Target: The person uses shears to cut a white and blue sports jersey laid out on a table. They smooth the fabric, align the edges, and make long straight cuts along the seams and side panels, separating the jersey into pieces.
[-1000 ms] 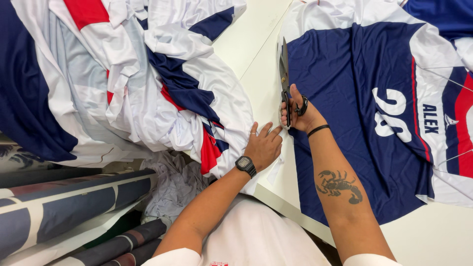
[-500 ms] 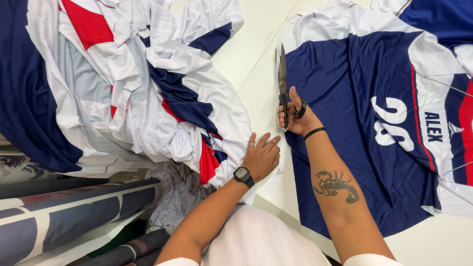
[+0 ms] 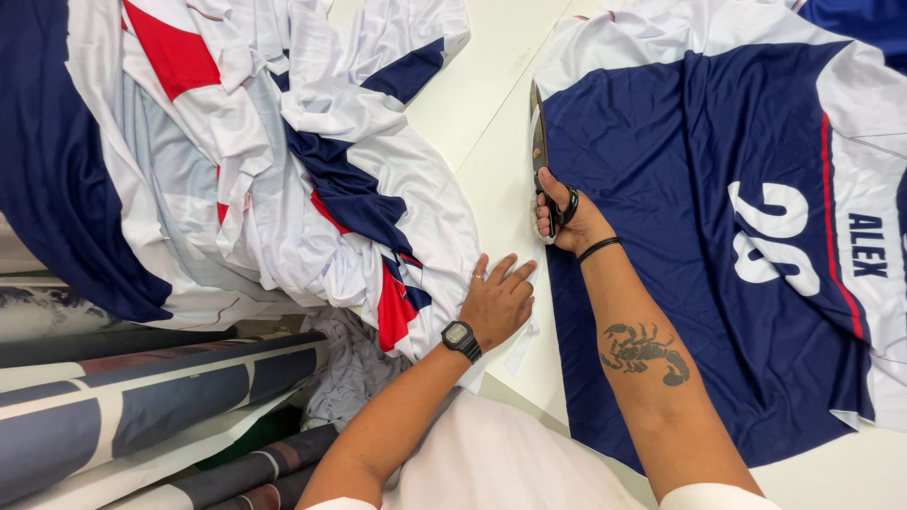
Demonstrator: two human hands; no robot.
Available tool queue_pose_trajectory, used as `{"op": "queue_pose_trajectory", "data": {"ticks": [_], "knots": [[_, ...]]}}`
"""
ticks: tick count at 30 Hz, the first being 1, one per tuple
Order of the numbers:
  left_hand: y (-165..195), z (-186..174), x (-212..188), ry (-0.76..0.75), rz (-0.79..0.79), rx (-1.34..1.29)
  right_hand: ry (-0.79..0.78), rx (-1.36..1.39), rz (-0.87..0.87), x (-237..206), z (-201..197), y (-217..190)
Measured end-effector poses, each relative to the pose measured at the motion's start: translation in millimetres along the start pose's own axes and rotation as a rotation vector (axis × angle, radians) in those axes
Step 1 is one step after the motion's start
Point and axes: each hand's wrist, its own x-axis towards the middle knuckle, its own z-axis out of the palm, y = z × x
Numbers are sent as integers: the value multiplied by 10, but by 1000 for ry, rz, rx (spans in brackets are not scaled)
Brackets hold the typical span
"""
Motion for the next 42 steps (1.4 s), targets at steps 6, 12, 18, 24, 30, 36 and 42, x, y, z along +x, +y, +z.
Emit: {"op": "queue_pose_trajectory", "data": {"ticks": [6,12,18,24,30,36,42], "knots": [[41,-47,43,-5,5,5,-129,45,42,-76,-130,-94],[81,-53,-85,76,-123,-91,-181,77,72,-163,-183,-53],[-373,-421,-111,382,-559,-301,6,-777,-102,-1156,-1048,370],[-1023,-667,136,503,-723,-985,620,-1489,-613,-2189,-2055,1078],[-897,-833,104,169,-572,-212,879,-1548,-285,-2959,-2677,1769],[-558,-515,838,70,-56,-153,702,-913,-307,-2850,-2009,2127],[-809,216,1335,148,26,1,130,-312,-122,-2016,-1158,1941]]}}
